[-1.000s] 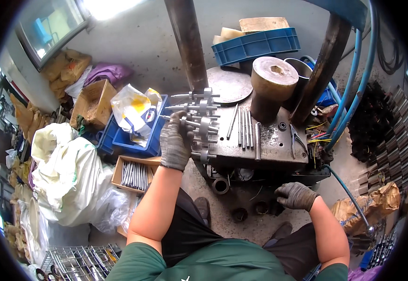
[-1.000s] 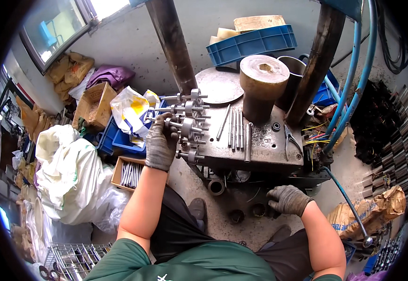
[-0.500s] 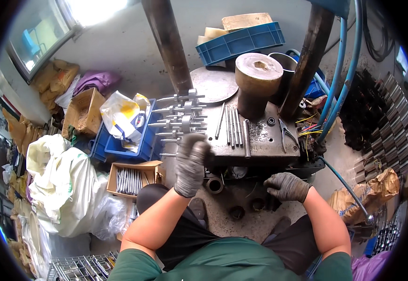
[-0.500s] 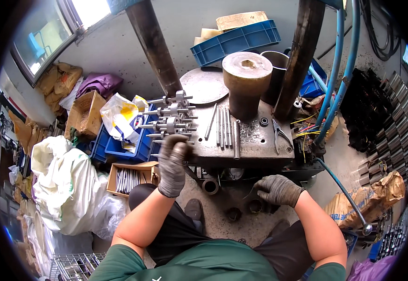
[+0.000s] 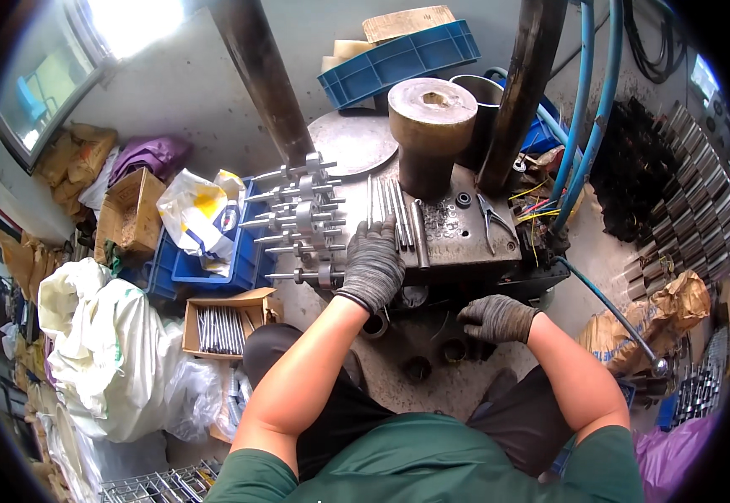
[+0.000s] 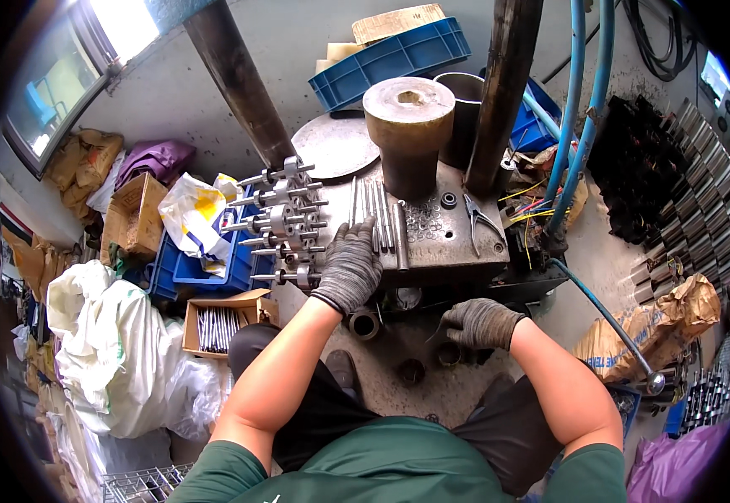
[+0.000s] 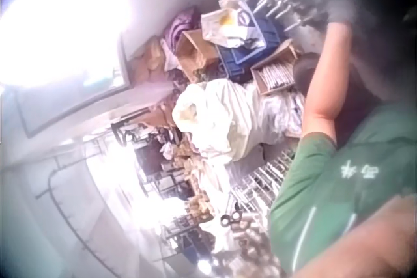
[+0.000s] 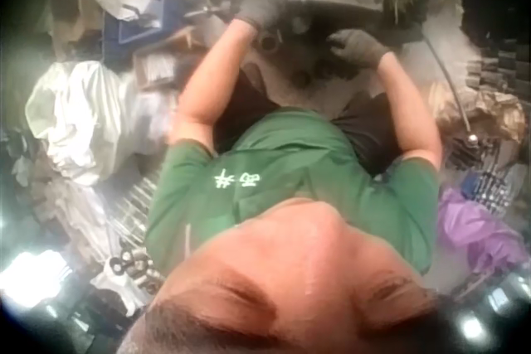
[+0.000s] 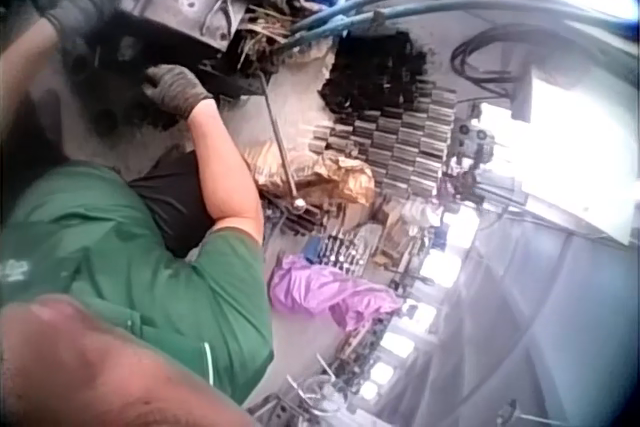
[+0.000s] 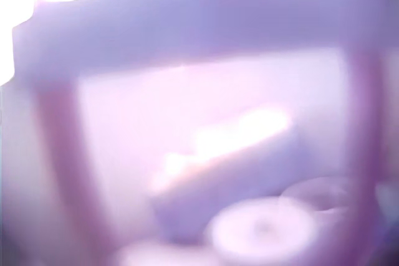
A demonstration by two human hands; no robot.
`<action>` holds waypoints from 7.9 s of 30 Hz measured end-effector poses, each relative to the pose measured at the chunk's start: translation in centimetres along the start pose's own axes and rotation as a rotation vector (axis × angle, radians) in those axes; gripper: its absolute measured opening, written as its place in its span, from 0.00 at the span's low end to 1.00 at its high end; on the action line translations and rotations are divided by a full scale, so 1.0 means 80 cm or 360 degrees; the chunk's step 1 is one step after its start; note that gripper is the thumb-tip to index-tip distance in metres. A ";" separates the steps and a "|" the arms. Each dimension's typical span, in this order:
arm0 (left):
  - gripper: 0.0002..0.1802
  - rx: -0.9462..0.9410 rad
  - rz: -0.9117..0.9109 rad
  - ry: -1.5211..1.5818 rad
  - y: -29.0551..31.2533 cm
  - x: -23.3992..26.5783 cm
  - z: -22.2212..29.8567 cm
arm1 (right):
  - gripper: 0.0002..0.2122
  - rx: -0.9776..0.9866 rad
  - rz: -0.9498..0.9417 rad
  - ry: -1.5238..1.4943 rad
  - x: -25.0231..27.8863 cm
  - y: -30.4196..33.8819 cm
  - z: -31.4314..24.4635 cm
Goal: The person inserts metal pins into a circular component and uses a manual press machine to push them in. They repeat the process for several units, placing finished parts into a blue crate.
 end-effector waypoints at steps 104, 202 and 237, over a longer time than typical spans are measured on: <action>0.12 -0.0219 0.0843 0.1214 -0.032 0.041 0.089 | 0.25 0.0153 0.0034 -0.3072 0.037 -0.016 -0.069; 0.20 0.0137 -0.0254 0.0033 0.036 0.051 0.036 | 0.19 0.0024 0.2145 -0.0194 0.132 -0.013 0.015; 0.18 0.0458 -0.0766 0.3049 0.088 -0.004 0.127 | 0.14 0.0046 0.0790 -0.2883 0.058 0.002 -0.057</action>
Point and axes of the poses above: each hand's wrist, its own y-axis away from the middle knuckle, its own x-axis out of the back of the hand, z = x × y, the point moved 2 cm from there along -y, towards the middle knuckle, and after that the axes turned 12 degrees about -x, right-handed, at the moved point
